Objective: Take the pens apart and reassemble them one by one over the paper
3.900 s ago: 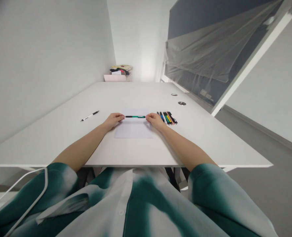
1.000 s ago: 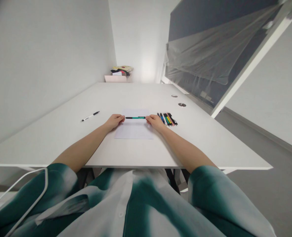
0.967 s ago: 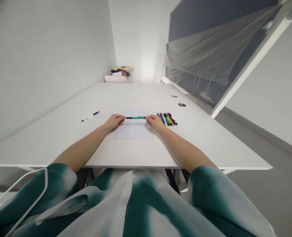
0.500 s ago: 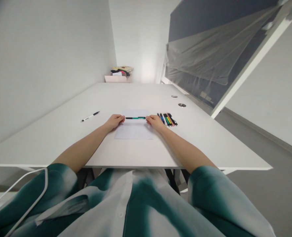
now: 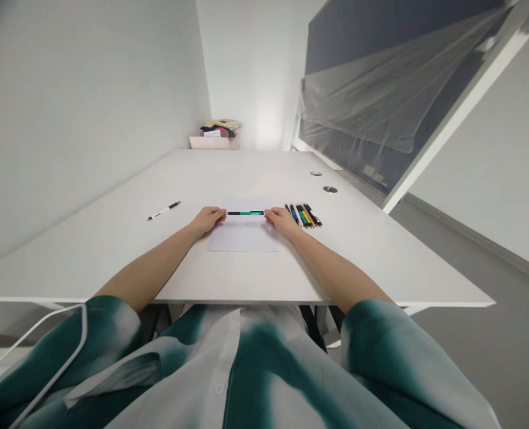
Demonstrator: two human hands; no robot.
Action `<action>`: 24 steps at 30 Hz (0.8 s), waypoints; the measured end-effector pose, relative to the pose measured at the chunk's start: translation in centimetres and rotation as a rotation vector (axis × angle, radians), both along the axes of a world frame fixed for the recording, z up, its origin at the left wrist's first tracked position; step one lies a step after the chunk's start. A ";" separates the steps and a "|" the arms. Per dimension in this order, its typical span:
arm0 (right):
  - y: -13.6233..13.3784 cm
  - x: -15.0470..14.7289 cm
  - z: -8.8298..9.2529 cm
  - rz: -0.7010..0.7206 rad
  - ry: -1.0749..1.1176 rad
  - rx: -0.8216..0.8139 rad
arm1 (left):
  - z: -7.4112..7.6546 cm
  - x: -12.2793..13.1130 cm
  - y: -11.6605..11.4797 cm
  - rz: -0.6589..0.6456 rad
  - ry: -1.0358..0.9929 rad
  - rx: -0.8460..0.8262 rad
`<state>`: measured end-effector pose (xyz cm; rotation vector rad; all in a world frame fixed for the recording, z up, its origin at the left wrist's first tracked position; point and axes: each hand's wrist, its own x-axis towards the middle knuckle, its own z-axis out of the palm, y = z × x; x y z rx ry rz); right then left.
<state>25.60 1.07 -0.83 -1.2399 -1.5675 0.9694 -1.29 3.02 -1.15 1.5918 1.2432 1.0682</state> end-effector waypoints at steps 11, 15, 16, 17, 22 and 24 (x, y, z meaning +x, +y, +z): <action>0.2 -0.1 -0.2 0.015 0.100 -0.028 | 0.1 0.0 -0.2 0.011 0.049 0.039; 0.2 -0.1 -0.1 0.023 0.129 -0.035 | 0.3 -0.1 -0.5 0.019 0.067 0.051; 0.2 -0.1 -0.1 0.023 0.134 -0.039 | 0.4 0.0 -0.6 0.018 0.064 0.059; 0.2 -0.1 -0.1 0.023 0.141 -0.043 | 0.4 0.0 -0.7 0.014 0.061 0.070; 0.2 -0.2 -0.2 0.016 0.164 -0.058 | 1.0 0.6 -1.4 0.002 0.127 0.160; 0.0 -0.3 -0.3 0.005 0.094 -0.014 | 1.1 0.9 -1.6 0.003 0.175 0.188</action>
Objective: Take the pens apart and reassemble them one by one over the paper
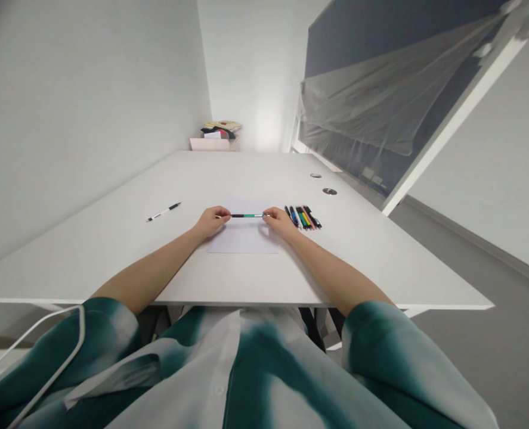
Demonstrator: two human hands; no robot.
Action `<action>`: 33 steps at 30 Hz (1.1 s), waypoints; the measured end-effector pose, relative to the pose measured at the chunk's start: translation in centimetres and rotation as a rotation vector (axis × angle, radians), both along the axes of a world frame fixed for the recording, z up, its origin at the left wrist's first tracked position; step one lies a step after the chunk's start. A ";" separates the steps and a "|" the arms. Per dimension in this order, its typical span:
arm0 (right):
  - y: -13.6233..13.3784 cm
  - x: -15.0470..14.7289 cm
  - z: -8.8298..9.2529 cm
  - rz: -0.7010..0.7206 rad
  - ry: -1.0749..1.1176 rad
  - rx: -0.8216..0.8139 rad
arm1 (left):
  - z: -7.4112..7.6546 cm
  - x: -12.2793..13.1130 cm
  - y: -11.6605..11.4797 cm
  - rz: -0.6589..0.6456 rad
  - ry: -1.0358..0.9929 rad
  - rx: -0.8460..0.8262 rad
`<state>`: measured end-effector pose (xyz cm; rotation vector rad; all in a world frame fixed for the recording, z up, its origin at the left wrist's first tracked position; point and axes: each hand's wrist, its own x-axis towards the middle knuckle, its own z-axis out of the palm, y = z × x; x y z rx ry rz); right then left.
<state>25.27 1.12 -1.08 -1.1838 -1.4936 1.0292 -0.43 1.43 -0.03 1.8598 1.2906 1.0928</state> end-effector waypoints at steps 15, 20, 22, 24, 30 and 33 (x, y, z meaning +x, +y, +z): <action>-1.3 -0.5 0.8 0.095 -0.434 0.223 | 0.0 0.7 -0.7 -0.034 0.118 0.043; -1.6 -0.5 0.9 0.138 -0.388 0.186 | 0.2 0.8 -1.1 -0.071 0.124 0.084; -1.7 -0.5 0.9 0.140 -0.405 0.187 | 0.2 0.8 -1.3 -0.075 0.136 0.099; -1.8 -0.6 0.9 0.141 -0.431 0.197 | 0.2 0.9 -1.3 -0.073 0.157 0.107; -1.8 -0.7 0.7 0.135 -0.485 0.256 | -0.1 0.9 -0.8 -0.043 0.192 0.134; -1.7 -0.8 0.7 0.136 -0.522 0.294 | -0.2 0.9 -0.6 -0.016 0.184 0.093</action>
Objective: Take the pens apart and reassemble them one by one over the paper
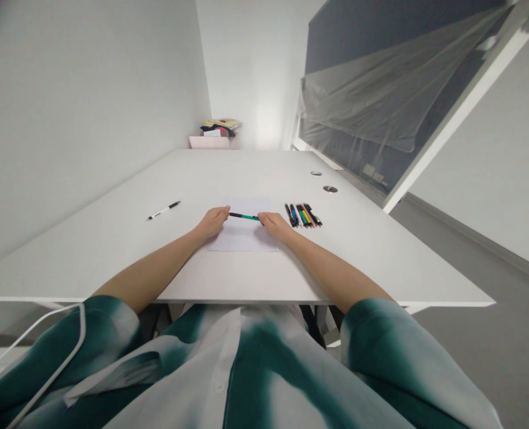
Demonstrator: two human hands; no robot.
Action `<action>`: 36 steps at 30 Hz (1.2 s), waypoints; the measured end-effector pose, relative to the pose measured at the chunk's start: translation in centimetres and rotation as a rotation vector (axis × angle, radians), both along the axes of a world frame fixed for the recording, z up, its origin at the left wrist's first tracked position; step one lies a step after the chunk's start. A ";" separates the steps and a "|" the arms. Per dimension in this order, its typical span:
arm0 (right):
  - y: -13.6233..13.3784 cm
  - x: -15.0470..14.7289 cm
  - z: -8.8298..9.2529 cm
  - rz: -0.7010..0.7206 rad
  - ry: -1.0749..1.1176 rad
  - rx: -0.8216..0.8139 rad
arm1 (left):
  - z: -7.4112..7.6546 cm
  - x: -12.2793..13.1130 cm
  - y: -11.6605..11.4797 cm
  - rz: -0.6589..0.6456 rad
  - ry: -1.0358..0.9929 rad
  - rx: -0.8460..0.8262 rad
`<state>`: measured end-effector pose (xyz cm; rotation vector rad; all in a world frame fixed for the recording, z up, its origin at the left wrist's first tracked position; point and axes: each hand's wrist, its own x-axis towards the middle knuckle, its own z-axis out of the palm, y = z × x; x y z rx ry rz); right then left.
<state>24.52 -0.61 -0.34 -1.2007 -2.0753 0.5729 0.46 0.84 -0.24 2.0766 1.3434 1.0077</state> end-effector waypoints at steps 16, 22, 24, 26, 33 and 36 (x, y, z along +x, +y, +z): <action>0.7 0.9 -0.3 -0.005 -0.054 0.039 | -0.1 -0.1 0.2 -0.046 -0.108 0.039; 1.2 1.4 -0.8 -0.001 -0.047 0.108 | 0.4 -0.2 0.2 -0.070 -0.118 -0.014; 1.2 1.4 -0.9 0.006 -0.041 0.121 | 0.6 -0.3 0.0 -0.067 -0.089 -0.014; 1.1 1.2 -0.9 0.000 -0.042 0.134 | 0.8 -0.2 -0.2 -0.078 -0.052 -0.013; 0.2 -0.4 -0.6 0.015 -0.197 0.186 | 0.4 0.6 -0.6 -0.105 0.093 -0.042; -0.3 -1.1 -0.2 0.020 -0.297 0.235 | 0.2 0.8 -0.6 -0.114 0.123 -0.059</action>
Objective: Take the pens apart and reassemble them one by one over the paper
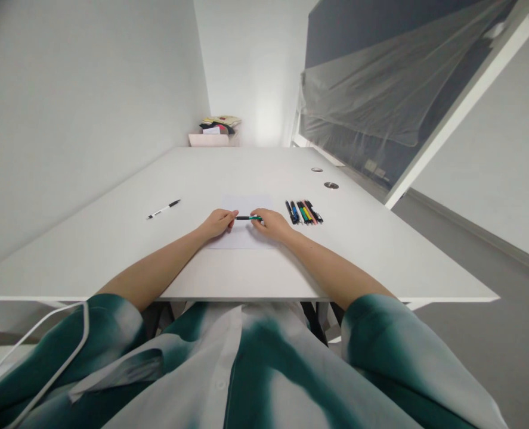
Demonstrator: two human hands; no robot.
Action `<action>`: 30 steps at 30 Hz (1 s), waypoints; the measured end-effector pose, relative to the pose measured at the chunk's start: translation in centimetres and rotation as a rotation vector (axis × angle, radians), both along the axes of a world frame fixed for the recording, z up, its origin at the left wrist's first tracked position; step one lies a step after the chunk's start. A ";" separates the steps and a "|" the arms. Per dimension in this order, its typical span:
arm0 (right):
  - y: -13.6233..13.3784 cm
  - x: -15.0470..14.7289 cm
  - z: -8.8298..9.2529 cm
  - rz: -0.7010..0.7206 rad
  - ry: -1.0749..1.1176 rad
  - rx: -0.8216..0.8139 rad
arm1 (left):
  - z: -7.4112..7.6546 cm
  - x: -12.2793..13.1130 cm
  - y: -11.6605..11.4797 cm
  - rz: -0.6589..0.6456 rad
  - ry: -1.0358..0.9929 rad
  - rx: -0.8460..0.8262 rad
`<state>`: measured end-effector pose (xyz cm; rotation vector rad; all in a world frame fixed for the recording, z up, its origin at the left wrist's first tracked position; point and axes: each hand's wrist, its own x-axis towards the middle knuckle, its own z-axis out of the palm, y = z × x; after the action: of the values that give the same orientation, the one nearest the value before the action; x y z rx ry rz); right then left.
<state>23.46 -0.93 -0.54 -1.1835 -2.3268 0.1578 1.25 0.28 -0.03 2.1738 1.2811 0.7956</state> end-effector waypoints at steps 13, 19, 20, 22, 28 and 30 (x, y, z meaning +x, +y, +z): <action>-0.2 0.3 0.5 -0.063 -0.053 0.019 | -0.4 -0.5 0.2 -0.001 -0.080 0.125; -0.1 0.3 0.5 -0.053 -0.045 0.043 | 0.2 -0.2 -0.4 0.009 0.004 0.123; -0.1 0.3 0.4 -0.048 -0.040 0.051 | 0.2 -0.2 -0.4 0.008 0.018 0.130; 0.0 0.3 0.4 -0.045 -0.032 0.055 | 0.2 -0.2 -0.4 0.007 0.039 0.142; -0.1 0.2 0.4 -0.082 -0.038 0.031 | -0.1 -0.3 -0.3 0.000 -0.012 0.122; -0.2 0.2 0.5 -0.090 -0.046 0.032 | -0.2 -0.4 -0.3 -0.023 -0.047 0.134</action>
<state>23.66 -1.12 -0.06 -1.2854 -2.3013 0.0617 0.88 0.00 -0.22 2.2558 1.2089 0.9422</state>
